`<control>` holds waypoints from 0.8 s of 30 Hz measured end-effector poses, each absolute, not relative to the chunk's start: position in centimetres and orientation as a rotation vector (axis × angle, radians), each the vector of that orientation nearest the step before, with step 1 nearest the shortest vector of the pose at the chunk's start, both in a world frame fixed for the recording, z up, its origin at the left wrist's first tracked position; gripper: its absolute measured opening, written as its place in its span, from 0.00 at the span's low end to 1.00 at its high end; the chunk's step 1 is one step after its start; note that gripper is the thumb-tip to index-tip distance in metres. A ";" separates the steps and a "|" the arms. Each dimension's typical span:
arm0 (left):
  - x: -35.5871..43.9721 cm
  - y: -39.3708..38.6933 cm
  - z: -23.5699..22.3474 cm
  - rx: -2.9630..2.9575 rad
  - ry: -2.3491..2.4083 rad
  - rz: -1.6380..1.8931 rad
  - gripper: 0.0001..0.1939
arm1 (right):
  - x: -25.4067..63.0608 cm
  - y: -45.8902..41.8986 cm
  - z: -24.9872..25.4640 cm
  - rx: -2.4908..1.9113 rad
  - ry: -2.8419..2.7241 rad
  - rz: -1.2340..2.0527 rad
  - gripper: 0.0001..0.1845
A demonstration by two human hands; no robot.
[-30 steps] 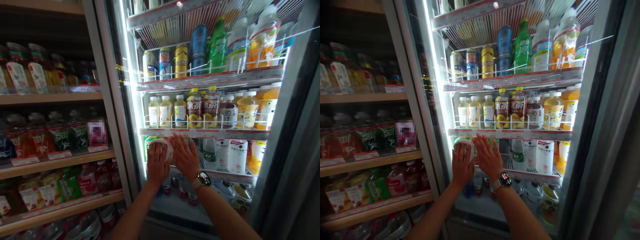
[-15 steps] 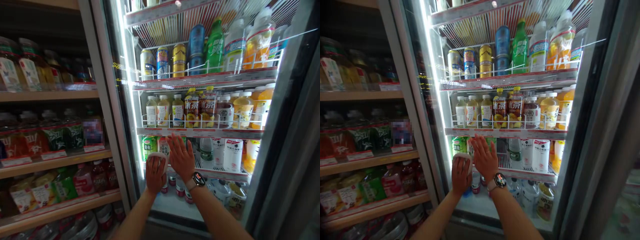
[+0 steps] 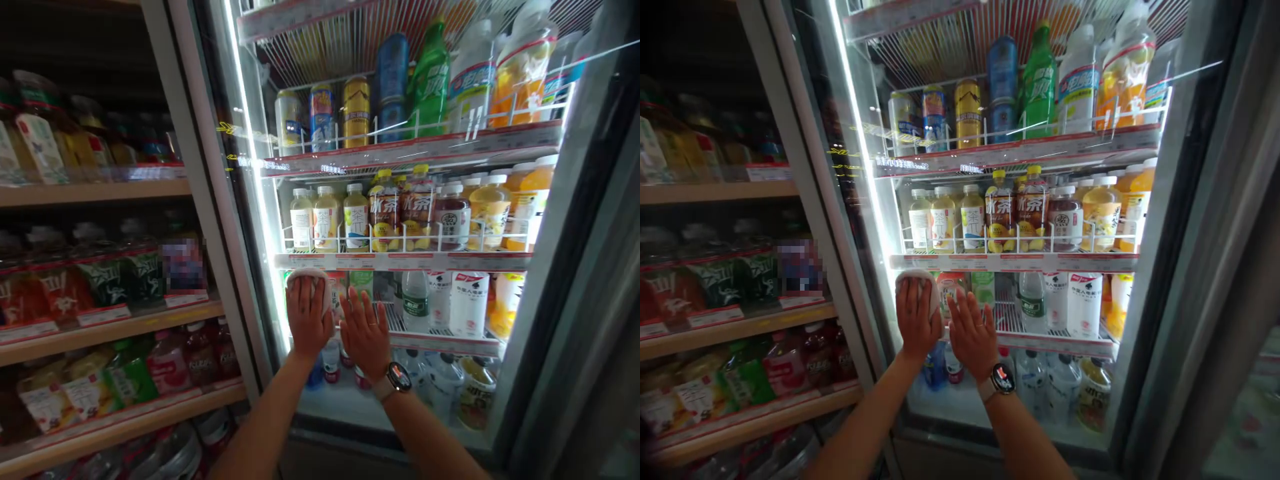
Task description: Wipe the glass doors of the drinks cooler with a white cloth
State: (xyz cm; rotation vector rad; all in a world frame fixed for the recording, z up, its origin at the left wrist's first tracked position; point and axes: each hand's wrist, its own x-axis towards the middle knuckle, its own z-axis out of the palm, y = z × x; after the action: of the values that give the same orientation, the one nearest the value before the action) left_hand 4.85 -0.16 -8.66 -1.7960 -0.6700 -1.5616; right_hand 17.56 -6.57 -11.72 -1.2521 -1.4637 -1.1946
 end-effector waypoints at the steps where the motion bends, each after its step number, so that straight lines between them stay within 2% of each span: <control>1: 4.8 -0.2 -10.0 -1.802 -0.657 -1.549 0.31 | 17.6 -6.6 -11.8 -1.256 -1.460 -1.196 0.33; 6: 4.4 -1.3 -16.6 -1.824 -0.643 -1.488 0.31 | 17.5 -6.6 -11.8 -1.281 -1.456 -1.221 0.33; 9: 4.2 -1.9 -18.2 -1.850 -0.681 -1.447 0.30 | 17.5 -6.5 -12.0 -1.286 -1.441 -1.233 0.32; 12: 4.2 -2.0 -16.4 -1.872 -0.741 -1.417 0.30 | 17.4 -6.5 -12.1 -1.283 -1.441 -1.228 0.32; 19: 5.4 -0.9 -8.4 -1.831 -0.755 -1.593 0.31 | 17.4 -6.7 -11.9 -1.276 -1.442 -1.237 0.30; 24: 5.7 -0.5 -10.7 -1.805 -0.686 -1.599 0.30 | 17.4 -6.7 -12.0 -1.266 -1.437 -1.244 0.28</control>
State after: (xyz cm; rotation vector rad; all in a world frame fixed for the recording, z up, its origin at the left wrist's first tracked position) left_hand 5.68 -0.53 -10.75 -1.8047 -0.6863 -1.5991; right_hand 17.45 -6.68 -12.03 -1.2656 -1.4371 -1.2443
